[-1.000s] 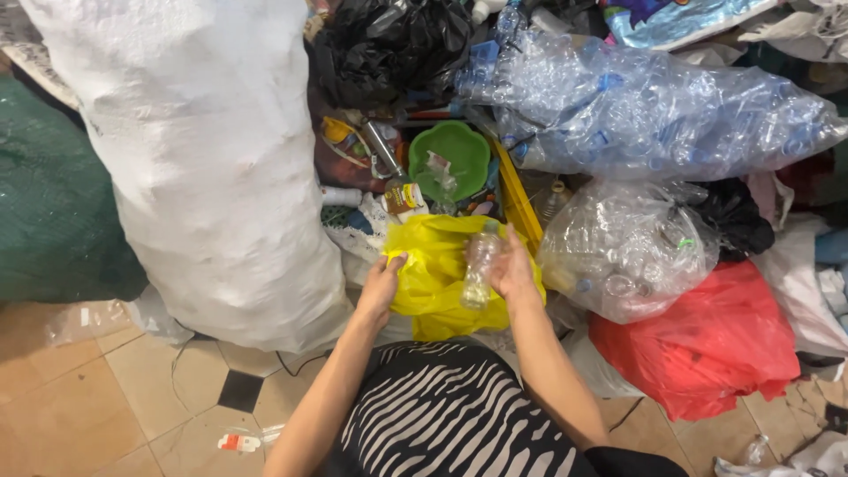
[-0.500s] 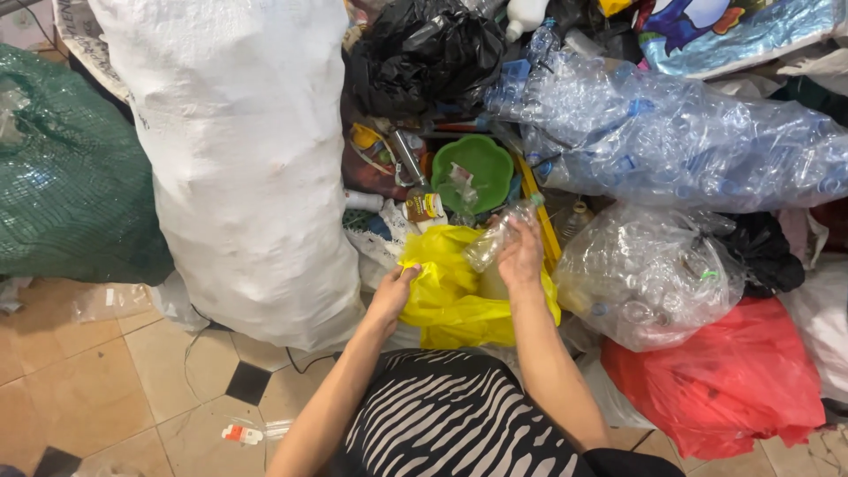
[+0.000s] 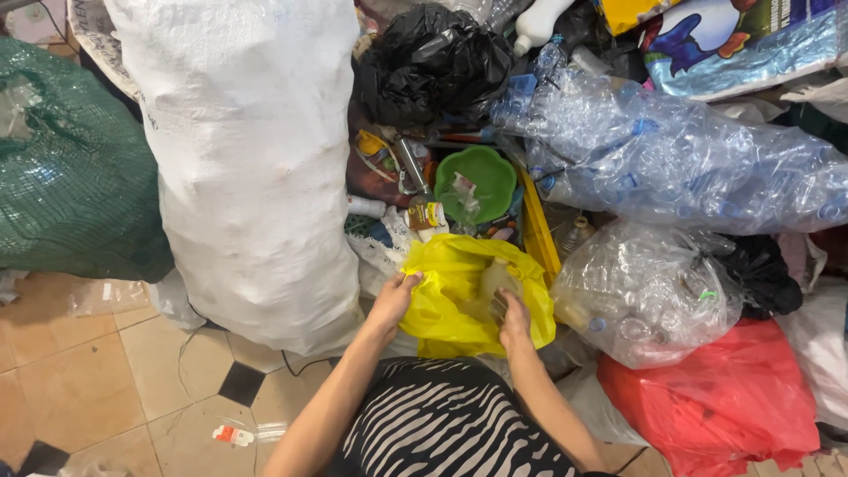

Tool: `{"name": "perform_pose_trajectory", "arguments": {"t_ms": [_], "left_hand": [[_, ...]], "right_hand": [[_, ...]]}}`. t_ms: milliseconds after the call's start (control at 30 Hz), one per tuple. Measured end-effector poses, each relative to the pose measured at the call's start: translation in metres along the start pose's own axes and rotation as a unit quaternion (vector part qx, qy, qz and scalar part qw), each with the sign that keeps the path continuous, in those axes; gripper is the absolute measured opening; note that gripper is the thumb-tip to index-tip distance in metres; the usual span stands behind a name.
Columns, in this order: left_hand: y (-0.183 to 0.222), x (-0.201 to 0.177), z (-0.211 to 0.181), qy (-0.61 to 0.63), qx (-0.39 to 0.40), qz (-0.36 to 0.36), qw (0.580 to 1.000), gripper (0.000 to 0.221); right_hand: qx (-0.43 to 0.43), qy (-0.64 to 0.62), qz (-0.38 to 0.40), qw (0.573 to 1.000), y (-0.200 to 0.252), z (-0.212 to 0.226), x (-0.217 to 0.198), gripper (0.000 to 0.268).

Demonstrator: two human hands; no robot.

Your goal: Sorting various plastic and recyclable waste items into a yellow bag.

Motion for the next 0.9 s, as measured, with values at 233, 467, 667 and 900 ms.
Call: {"name": "perform_pose_trajectory", "arguments": {"t_ms": [233, 467, 667, 900], "left_hand": [[0.006, -0.004, 0.007, 0.001, -0.026, -0.005, 1.000, 0.056], [0.011, -0.013, 0.026, 0.048, -0.043, -0.006, 0.998, 0.058], [0.027, -0.017, 0.036, 0.079, -0.069, -0.010, 0.994, 0.057], [0.036, -0.016, 0.040, 0.100, -0.049, -0.007, 0.994, 0.055]], "right_hand": [[0.060, 0.092, 0.036, 0.993, -0.009, -0.006, 0.015, 0.046], [0.012, 0.144, 0.130, 0.981, -0.006, 0.044, 0.100, 0.050], [-0.128, 0.348, 0.214, 0.903, -0.022, 0.065, 0.174, 0.043], [-0.308, 0.431, 0.286, 0.798, -0.056, 0.058, 0.226, 0.041]]}}
Point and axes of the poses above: each hand's wrist, its own y-axis away from the middle knuckle, its own x-axis out of the palm, z = x × y, the point moved 5 cm from there along -y, towards the middle knuckle, and after that the axes turned 7 degrees about -x, right-handed, at the moved point
